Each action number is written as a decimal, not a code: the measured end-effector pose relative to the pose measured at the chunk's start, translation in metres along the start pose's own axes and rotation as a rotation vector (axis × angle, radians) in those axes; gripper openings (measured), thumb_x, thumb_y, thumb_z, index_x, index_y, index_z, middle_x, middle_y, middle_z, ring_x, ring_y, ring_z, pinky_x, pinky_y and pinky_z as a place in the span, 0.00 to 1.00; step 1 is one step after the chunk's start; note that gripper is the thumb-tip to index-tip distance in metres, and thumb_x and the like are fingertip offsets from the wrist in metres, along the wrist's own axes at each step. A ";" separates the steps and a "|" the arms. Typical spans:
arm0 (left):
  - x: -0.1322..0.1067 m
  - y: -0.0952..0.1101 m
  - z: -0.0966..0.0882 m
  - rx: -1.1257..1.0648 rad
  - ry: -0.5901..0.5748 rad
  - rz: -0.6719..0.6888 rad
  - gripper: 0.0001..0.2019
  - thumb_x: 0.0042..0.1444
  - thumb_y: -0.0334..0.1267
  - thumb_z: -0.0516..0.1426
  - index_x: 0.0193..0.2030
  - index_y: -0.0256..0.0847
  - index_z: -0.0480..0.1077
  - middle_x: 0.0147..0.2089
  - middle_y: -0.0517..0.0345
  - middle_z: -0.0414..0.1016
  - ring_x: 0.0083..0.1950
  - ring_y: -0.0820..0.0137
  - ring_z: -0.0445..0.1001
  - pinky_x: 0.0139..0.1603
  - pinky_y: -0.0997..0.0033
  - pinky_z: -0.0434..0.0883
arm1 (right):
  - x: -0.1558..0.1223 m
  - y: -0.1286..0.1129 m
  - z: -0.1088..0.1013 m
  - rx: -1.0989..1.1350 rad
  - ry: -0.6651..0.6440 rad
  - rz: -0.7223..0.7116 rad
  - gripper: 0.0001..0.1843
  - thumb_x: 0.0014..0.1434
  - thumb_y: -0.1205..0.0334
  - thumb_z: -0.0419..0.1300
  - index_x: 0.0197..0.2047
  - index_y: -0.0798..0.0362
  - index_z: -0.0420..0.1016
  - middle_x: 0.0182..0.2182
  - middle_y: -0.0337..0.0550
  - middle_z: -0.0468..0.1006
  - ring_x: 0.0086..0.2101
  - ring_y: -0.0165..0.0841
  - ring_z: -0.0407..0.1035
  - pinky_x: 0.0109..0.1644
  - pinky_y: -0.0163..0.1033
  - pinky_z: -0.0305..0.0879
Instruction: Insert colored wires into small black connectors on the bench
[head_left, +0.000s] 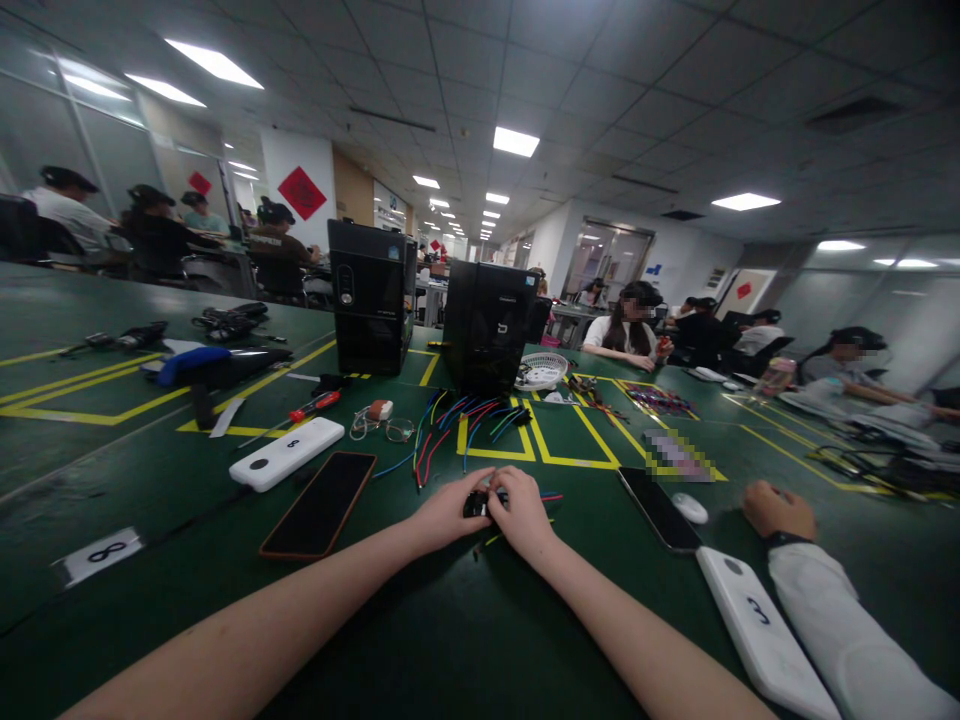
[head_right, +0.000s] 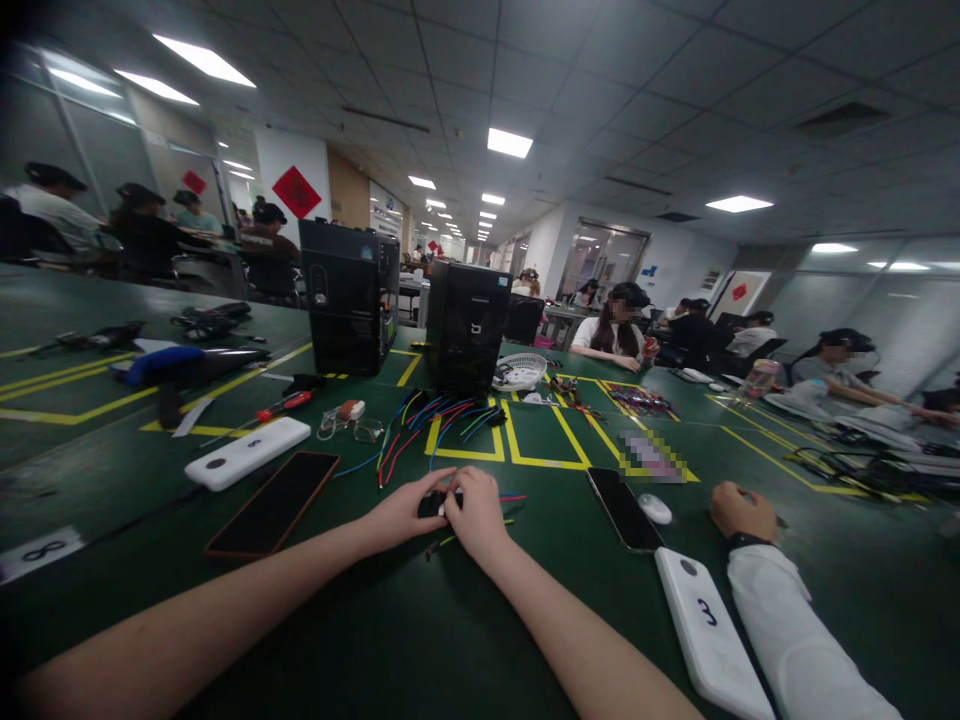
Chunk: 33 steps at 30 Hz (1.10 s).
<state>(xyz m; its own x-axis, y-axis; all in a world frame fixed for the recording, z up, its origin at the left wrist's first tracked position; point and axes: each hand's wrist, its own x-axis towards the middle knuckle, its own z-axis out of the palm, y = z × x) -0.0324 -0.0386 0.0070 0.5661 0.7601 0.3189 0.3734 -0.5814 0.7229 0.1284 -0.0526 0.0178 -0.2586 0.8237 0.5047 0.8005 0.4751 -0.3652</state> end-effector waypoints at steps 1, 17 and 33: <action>0.000 0.000 0.000 -0.003 0.001 -0.003 0.34 0.48 0.36 0.60 0.61 0.44 0.52 0.54 0.51 0.69 0.54 0.61 0.67 0.54 0.64 0.62 | -0.001 0.001 0.000 0.004 0.005 -0.001 0.04 0.51 0.70 0.53 0.28 0.53 0.66 0.32 0.41 0.70 0.38 0.34 0.63 0.43 0.40 0.56; 0.001 0.002 0.000 -0.053 0.019 -0.067 0.37 0.45 0.34 0.62 0.62 0.43 0.52 0.54 0.50 0.68 0.55 0.60 0.66 0.56 0.62 0.61 | 0.003 0.005 -0.007 0.130 -0.024 0.078 0.05 0.53 0.69 0.51 0.29 0.52 0.66 0.34 0.41 0.70 0.40 0.34 0.63 0.48 0.44 0.54; 0.002 -0.015 0.004 0.015 0.149 -0.091 0.32 0.48 0.34 0.59 0.60 0.43 0.53 0.50 0.55 0.71 0.52 0.63 0.67 0.56 0.63 0.59 | 0.000 0.007 -0.025 0.010 -0.102 -0.154 0.12 0.55 0.69 0.54 0.43 0.52 0.69 0.41 0.45 0.70 0.43 0.34 0.62 0.47 0.41 0.56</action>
<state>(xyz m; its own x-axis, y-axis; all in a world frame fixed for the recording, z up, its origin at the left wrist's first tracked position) -0.0335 -0.0295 -0.0055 0.4142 0.8440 0.3408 0.4298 -0.5114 0.7441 0.1476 -0.0566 0.0346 -0.4314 0.7678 0.4737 0.7419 0.6007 -0.2980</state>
